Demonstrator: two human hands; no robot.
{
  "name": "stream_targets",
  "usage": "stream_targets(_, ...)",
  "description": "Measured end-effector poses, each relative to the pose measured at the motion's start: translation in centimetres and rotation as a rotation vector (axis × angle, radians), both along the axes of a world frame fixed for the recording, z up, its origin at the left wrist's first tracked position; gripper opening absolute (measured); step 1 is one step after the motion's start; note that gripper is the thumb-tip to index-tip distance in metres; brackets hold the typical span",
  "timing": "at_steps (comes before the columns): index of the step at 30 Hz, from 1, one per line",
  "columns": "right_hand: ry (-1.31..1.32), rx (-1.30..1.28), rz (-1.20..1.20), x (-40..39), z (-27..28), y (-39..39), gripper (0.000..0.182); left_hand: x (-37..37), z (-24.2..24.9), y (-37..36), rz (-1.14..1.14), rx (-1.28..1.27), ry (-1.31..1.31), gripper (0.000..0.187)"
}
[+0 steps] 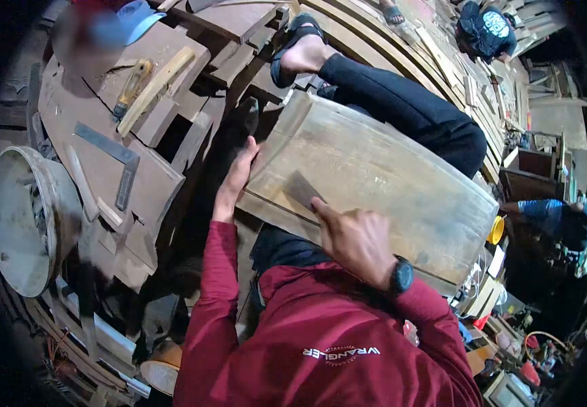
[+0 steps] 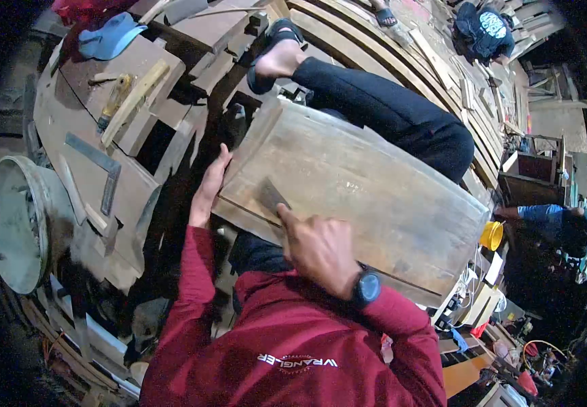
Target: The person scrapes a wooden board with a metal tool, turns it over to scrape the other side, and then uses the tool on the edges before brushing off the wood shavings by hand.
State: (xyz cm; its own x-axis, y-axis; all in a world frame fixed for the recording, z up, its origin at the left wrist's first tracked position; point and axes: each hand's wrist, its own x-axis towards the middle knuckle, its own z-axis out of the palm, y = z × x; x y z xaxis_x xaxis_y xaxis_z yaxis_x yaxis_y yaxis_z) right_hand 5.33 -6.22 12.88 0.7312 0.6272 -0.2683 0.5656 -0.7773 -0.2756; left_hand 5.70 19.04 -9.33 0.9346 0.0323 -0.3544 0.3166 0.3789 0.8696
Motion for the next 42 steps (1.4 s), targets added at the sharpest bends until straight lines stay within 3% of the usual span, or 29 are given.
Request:
stream_targets(4, -0.059, 0.008, -0.071, -0.6, 0.0, -2.2, 0.033, 0.5, 4.0, -0.6, -0.085, 0.116, -0.012, 0.072)
stream_targets(10, -0.044, 0.034, -0.129, -0.4, 1.8, -5.0, 0.03, 0.6, 1.1, 0.0, -0.124, 0.091, -0.016, 0.067)
stream_targets(14, -0.064, 0.248, -0.116, -0.1, -2.2, -5.6, 0.036, 0.8, 2.2, -0.7, -0.122, 0.085, -0.004, 0.063)
stream_targets(16, -0.05, 0.108, -0.059, 1.0, -1.8, -3.7, 0.033, 1.1, 1.7, -0.8, -0.08, 0.159, 0.011, 0.061)
stream_targets(17, -0.02, 0.07, -0.048, 1.1, -1.5, -3.9, 0.033, 0.6, 1.4, -0.8, -0.089, 0.056, 0.0, 0.06)
stream_targets(18, -0.062, 0.192, -0.066, 0.8, -1.5, -4.7, 0.037, 0.7, 2.3, -0.7, -0.085, 0.074, 0.007, 0.06)
stream_targets(21, 0.007, 0.075, -0.142, 0.2, 1.0, -6.8, 0.039, 0.6, 4.1, -0.7, -0.098, 0.014, 0.061, 0.059)
stream_targets(24, -0.029, 0.225, -0.122, 0.9, -1.7, -5.7, 0.039, 1.2, 3.4, -0.9, -0.103, 0.013, 0.08, 0.058)
stream_targets(26, 0.012, 0.116, -0.111, 1.9, -2.0, -4.3, 0.036, 1.0, 1.3, -0.7, -0.107, 0.094, 0.062, 0.059)
stream_targets(30, -0.01, 0.087, -0.123, 1.4, 0.4, -6.7, 0.032, 0.8, 2.1, -0.7, -0.107, 0.057, 0.058, 0.059)
stream_targets(35, -0.062, 0.15, -0.094, 2.6, -3.1, -2.7, 0.032, 1.5, 1.5, -1.0, -0.114, 0.051, 0.058, 0.056)
stream_targets(40, 0.03, 0.02, -0.106, 1.3, 0.3, -3.6, 0.032, 0.6, 2.6, -0.6, -0.098, 0.029, 0.069, 0.054)
stream_targets(42, -0.011, 0.135, -0.129, 1.1, -1.7, -3.0, 0.032, 1.4, 2.2, -0.8, -0.129, 0.087, 0.018, 0.054)
